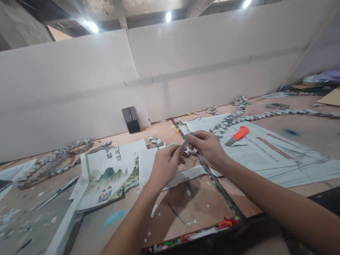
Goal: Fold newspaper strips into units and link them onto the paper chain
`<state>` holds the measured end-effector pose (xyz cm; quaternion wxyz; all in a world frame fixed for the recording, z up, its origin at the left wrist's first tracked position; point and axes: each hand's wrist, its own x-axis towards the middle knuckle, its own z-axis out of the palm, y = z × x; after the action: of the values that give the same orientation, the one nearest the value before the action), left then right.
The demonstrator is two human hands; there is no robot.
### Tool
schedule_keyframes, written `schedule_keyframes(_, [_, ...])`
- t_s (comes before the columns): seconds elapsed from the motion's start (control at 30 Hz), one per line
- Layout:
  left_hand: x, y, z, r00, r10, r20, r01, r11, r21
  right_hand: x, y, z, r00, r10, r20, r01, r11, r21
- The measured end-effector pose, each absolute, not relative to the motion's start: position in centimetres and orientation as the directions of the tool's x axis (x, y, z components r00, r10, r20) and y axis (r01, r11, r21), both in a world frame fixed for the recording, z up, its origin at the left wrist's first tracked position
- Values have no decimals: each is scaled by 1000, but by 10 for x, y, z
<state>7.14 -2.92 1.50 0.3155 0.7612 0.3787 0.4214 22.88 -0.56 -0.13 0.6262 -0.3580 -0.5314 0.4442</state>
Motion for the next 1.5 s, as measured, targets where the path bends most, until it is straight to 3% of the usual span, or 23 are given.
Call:
schedule_keyframes(0.37, [74,-34,18,332,840,429,327,-529,783,224,-11,1,16,938,347,-233,341,-911])
schedule_keyframes(0.57, [70,-31,13,278,844,459,385,-536,751,237,-7,16,194,920,341,-329,389,-861])
schedule_keyframes(0.73, [70,-30,14,247,854,457,341,-518,784,238,-15,19,-98,921,377,14,380,-925])
schedule_keyframes(0.83, [72,-32,16,276,849,450,328,-523,787,235,-19,19,-131,915,381,140,397,-907])
schedule_keyframes(0.9, [72,-33,16,283,852,440,331,-518,789,237,-16,18,-69,914,400,73,404,-912])
schedule_keyframes(1.0, [70,-31,14,276,860,430,369,-508,778,247,-7,19,92,911,403,-166,413,-896])
schedule_keyframes(1.07, [69,-29,12,258,864,433,404,-503,764,252,-3,19,136,914,383,-219,404,-888])
schedule_keyframes(1.23, [71,-28,8,247,868,432,392,-497,774,248,-11,19,-264,908,326,119,366,-923])
schedule_keyframes(1.5, [66,-25,14,338,884,322,339,-434,835,242,-14,15,-256,885,389,227,446,-865])
